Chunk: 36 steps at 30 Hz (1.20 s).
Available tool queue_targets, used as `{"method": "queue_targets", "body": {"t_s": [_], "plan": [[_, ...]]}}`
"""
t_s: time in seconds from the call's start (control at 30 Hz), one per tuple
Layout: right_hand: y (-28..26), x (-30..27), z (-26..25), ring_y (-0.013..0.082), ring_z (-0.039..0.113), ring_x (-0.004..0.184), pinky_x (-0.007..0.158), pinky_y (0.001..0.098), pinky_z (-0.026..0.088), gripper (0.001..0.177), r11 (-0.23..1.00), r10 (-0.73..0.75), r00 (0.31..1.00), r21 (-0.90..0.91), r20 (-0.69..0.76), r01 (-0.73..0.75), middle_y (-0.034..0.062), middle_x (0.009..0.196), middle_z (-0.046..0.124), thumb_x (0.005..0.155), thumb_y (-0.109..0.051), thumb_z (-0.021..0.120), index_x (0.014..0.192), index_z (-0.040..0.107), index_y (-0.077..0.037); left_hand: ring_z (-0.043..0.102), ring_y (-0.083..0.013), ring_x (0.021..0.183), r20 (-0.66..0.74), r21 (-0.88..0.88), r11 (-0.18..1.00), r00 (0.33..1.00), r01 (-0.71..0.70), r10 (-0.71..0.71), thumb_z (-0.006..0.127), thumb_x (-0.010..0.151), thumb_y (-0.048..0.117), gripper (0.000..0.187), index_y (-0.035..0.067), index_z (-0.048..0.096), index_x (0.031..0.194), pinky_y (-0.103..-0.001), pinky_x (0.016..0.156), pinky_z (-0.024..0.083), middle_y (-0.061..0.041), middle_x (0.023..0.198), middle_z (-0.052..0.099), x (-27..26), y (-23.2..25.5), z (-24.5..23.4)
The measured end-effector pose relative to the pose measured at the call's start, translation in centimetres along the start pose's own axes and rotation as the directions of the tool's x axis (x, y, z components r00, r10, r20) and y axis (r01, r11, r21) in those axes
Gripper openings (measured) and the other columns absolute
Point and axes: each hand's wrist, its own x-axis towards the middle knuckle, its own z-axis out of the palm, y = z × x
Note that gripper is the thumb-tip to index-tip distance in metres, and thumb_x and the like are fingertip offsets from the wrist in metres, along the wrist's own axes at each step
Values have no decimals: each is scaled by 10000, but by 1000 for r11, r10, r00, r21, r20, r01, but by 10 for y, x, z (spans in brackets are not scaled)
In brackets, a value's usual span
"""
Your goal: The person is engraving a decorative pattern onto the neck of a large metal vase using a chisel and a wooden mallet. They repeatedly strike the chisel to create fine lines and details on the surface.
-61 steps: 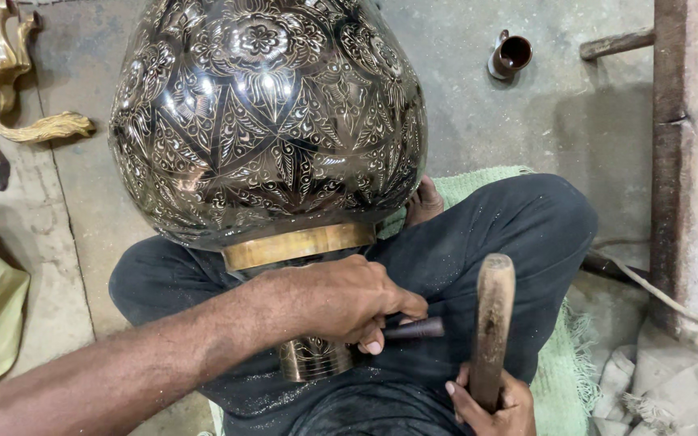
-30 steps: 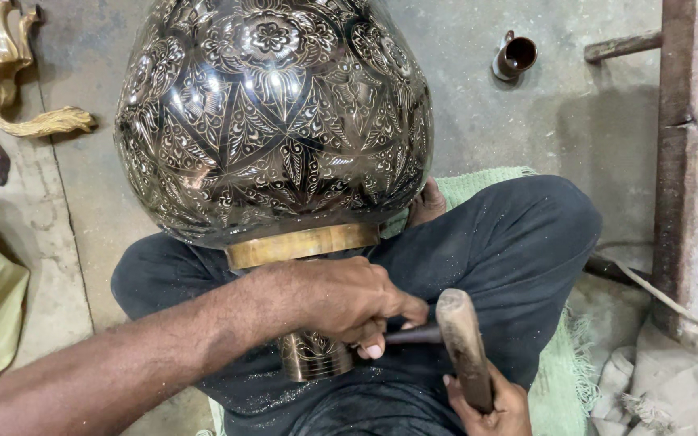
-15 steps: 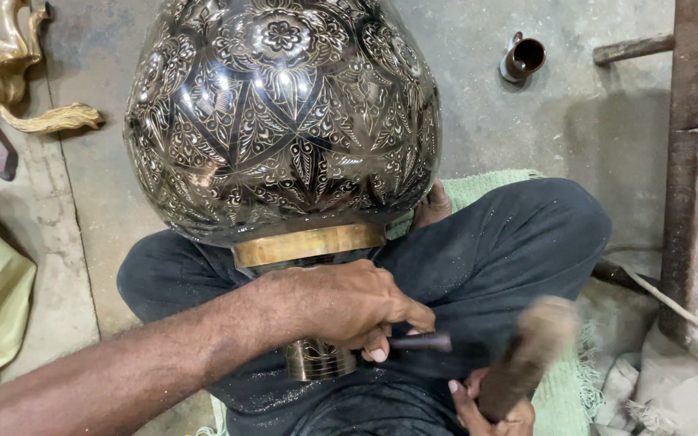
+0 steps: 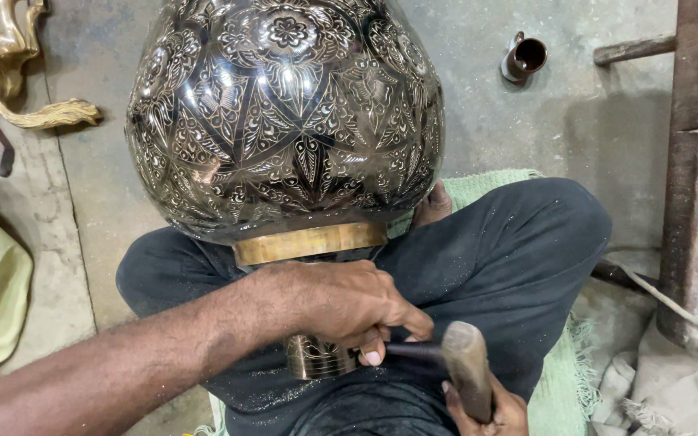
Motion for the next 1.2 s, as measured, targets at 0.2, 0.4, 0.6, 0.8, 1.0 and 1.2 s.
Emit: {"method": "queue_targets", "body": {"t_s": [0.2, 0.4, 0.6, 0.8, 1.0, 1.2], "plan": [[8, -3, -11, 38, 621, 584, 573, 189, 489, 228, 992, -34, 998, -121, 44, 39, -5, 641, 671, 676, 49, 817, 842, 689, -42, 789, -203, 829, 37, -46, 997, 998, 59, -57, 722, 807, 269, 548, 232, 609, 1342, -415, 771, 591, -45, 792, 789, 0, 1, 0], [29, -6, -11, 63, 566, 555, 611, 221, 511, 210, 981, -64, 998, 186, 5, 62, -15, 674, 601, 750, 34, 794, 744, 627, -92, 782, -221, 901, -71, -57, 998, 997, 25, -29, 737, 803, 266, 549, 208, 599, 1331, -411, 808, 594, -43, 887, 790, -2, 6, -2], [25, -2, -5, 113, 609, 595, 649, 246, 493, 287, 973, -179, 984, -153, -23, 174, -12, 675, 613, 622, 73, 828, 715, 606, -83, 766, -237, 941, -35, -50, 998, 998, 46, -48, 751, 802, 249, 580, 245, 589, 1359, -427, 824, 583, -51, 920, 794, -2, 4, 0], [19, -4, -3, 85, 603, 645, 691, 252, 519, 304, 988, -140, 985, -72, -105, 133, -28, 704, 637, 644, 79, 831, 733, 619, -120, 756, -274, 940, -99, -7, 995, 991, -95, 94, 769, 787, 258, 568, 217, 606, 1330, -449, 814, 571, -47, 970, 786, -4, 1, 1], [15, -4, -4, 72, 618, 616, 621, 234, 520, 247, 989, -130, 988, 57, -79, 135, -29, 707, 660, 724, 30, 827, 808, 642, -110, 761, -272, 908, -72, 6, 996, 994, -86, 86, 743, 798, 292, 573, 227, 595, 1348, -452, 796, 576, -49, 909, 787, -7, 2, -1], [-3, 0, -3, 58, 633, 588, 551, 216, 520, 195, 996, -83, 995, 22, -51, 84, -30, 710, 682, 804, -19, 823, 883, 664, -101, 778, -210, 889, -54, -83, 996, 998, 18, -22, 730, 813, 270, 561, 229, 578, 1351, -409, 811, 594, -41, 874, 790, -7, 3, 1]]}}
